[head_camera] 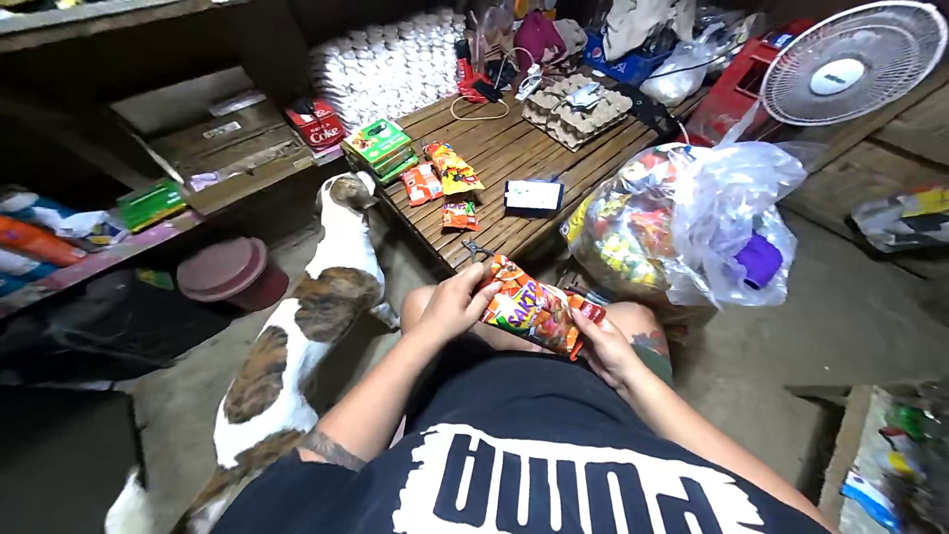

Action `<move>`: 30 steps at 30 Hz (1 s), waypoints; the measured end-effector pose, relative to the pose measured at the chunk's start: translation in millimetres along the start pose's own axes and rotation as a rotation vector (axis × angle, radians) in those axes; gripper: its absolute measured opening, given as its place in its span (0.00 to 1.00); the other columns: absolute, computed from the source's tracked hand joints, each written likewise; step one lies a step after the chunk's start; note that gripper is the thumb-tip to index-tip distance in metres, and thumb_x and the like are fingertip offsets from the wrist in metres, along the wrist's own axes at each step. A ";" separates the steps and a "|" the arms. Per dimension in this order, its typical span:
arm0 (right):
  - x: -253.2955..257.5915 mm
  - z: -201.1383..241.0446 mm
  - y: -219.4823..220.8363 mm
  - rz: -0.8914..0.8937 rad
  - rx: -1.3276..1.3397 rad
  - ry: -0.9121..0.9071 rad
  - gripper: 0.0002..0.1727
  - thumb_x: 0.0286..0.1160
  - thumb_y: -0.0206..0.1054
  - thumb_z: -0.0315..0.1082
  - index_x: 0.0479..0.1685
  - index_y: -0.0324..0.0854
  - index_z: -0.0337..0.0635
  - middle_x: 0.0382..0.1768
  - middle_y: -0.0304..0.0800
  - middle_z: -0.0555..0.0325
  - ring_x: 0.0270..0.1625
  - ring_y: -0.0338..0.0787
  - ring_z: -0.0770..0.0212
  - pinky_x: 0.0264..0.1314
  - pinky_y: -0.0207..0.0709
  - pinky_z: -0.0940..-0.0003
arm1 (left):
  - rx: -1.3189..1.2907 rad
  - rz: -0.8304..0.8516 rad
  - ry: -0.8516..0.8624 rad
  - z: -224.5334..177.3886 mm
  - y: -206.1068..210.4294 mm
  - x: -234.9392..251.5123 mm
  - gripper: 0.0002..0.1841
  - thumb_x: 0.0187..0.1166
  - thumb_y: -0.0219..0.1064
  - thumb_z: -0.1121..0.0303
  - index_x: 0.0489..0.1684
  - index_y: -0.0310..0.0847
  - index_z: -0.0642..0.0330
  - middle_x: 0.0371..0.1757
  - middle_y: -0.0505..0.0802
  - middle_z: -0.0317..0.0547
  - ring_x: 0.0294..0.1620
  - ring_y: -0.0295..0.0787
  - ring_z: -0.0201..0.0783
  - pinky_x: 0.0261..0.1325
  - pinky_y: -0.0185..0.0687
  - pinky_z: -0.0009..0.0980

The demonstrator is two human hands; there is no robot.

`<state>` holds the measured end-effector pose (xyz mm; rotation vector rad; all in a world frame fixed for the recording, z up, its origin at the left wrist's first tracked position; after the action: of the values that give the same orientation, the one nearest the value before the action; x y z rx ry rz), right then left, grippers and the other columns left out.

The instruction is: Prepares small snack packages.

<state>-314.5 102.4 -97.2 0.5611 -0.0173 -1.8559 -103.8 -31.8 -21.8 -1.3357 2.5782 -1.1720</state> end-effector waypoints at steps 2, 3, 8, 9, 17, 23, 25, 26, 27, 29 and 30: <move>2.1 4.2 -4.5 -0.011 -0.006 -0.029 0.18 0.90 0.57 0.35 0.70 0.70 0.33 0.48 0.94 0.47 0.48 0.96 0.56 0.52 0.92 0.60 | -0.070 0.028 0.006 3.7 4.8 0.0 0.21 0.90 0.54 0.53 0.57 0.82 0.63 0.44 0.94 0.49 0.46 0.93 0.39 0.55 0.88 0.45; 4.2 6.3 -7.8 -0.012 -0.014 -0.052 0.18 0.90 0.58 0.34 0.69 0.71 0.32 0.47 0.94 0.47 0.47 0.96 0.57 0.53 0.92 0.60 | -0.115 0.042 0.028 2.1 7.5 -0.4 0.20 0.90 0.53 0.55 0.58 0.81 0.64 0.44 0.94 0.48 0.45 0.93 0.35 0.54 0.89 0.41; 6.5 11.0 -8.0 0.040 -0.035 -0.103 0.19 0.90 0.58 0.35 0.69 0.71 0.31 0.49 0.93 0.50 0.50 0.95 0.61 0.58 0.90 0.62 | -0.517 0.001 0.057 -14.6 9.5 -2.0 0.11 0.90 0.56 0.62 0.53 0.72 0.61 0.40 0.92 0.35 0.37 0.92 0.26 0.43 0.92 0.28; 7.3 11.9 -7.3 0.053 -0.032 -0.106 0.20 0.90 0.58 0.36 0.70 0.70 0.31 0.50 0.93 0.50 0.50 0.95 0.61 0.59 0.90 0.62 | -0.626 0.002 0.029 -14.7 9.7 -1.0 0.08 0.90 0.56 0.63 0.53 0.70 0.58 0.41 0.92 0.33 0.38 0.92 0.27 0.43 0.92 0.28; 5.2 14.2 -18.7 0.008 -0.046 -0.136 0.20 0.89 0.60 0.36 0.70 0.71 0.30 0.50 0.93 0.50 0.50 0.94 0.62 0.59 0.89 0.64 | -0.828 0.128 -0.316 -11.0 38.6 -7.0 0.15 0.82 0.62 0.64 0.61 0.70 0.61 0.43 0.94 0.36 0.40 0.94 0.30 0.47 0.92 0.29; -3.1 43.6 -32.5 0.071 -0.718 -0.102 0.26 0.87 0.62 0.44 0.75 0.73 0.36 0.60 0.90 0.48 0.60 0.91 0.59 0.66 0.84 0.60 | -0.689 0.100 -0.273 -10.4 28.9 -2.5 0.16 0.79 0.69 0.66 0.59 0.80 0.66 0.52 0.93 0.42 0.51 0.92 0.32 0.59 0.90 0.32; -18.8 85.8 -45.1 0.059 -1.124 -0.199 0.31 0.83 0.66 0.48 0.80 0.74 0.41 0.64 0.90 0.43 0.66 0.89 0.48 0.74 0.78 0.44 | -0.504 0.112 -0.285 2.3 17.4 0.3 0.17 0.80 0.70 0.62 0.57 0.84 0.65 0.58 0.89 0.45 0.55 0.90 0.32 0.62 0.88 0.32; -29.8 112.8 -55.6 0.003 -1.149 -0.295 0.28 0.83 0.66 0.46 0.77 0.78 0.41 0.61 0.91 0.44 0.63 0.91 0.47 0.71 0.80 0.43 | -0.397 0.126 -0.326 10.5 11.0 -0.5 0.18 0.80 0.69 0.59 0.60 0.85 0.63 0.61 0.89 0.47 0.56 0.90 0.32 0.63 0.87 0.34; -42.2 142.3 -69.2 -0.073 -1.091 -0.412 0.24 0.83 0.66 0.42 0.72 0.82 0.39 0.56 0.93 0.45 0.58 0.93 0.50 0.66 0.83 0.47 | -0.301 0.145 -0.374 19.8 5.4 -2.9 0.19 0.81 0.69 0.56 0.62 0.85 0.61 0.60 0.91 0.47 0.55 0.91 0.33 0.63 0.87 0.37; -63.8 198.6 -107.4 -0.245 -0.906 -0.629 0.20 0.84 0.63 0.39 0.66 0.83 0.35 0.51 0.94 0.50 0.48 0.94 0.61 0.54 0.89 0.60 | -0.161 0.172 -0.417 35.3 -2.4 -7.8 0.19 0.84 0.66 0.55 0.62 0.85 0.60 0.56 0.94 0.48 0.53 0.93 0.36 0.62 0.88 0.42; -70.4 222.7 -129.5 -0.341 -0.855 -0.707 0.21 0.86 0.61 0.39 0.67 0.81 0.33 0.52 0.93 0.49 0.46 0.93 0.65 0.52 0.89 0.64 | -0.101 0.172 -0.407 40.0 -5.5 -9.6 0.20 0.84 0.65 0.55 0.61 0.85 0.62 0.56 0.93 0.50 0.54 0.92 0.39 0.64 0.86 0.44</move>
<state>-498.1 154.6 89.6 -0.7236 0.4032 -2.0705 -80.8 -51.5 -50.2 -1.1891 2.4176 -0.6690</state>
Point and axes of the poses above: each hand's wrist, its own x-axis towards the middle knuckle, its own y-axis out of the palm, z = x × y, the point moved 9 cm from there along x, towards the middle knuckle
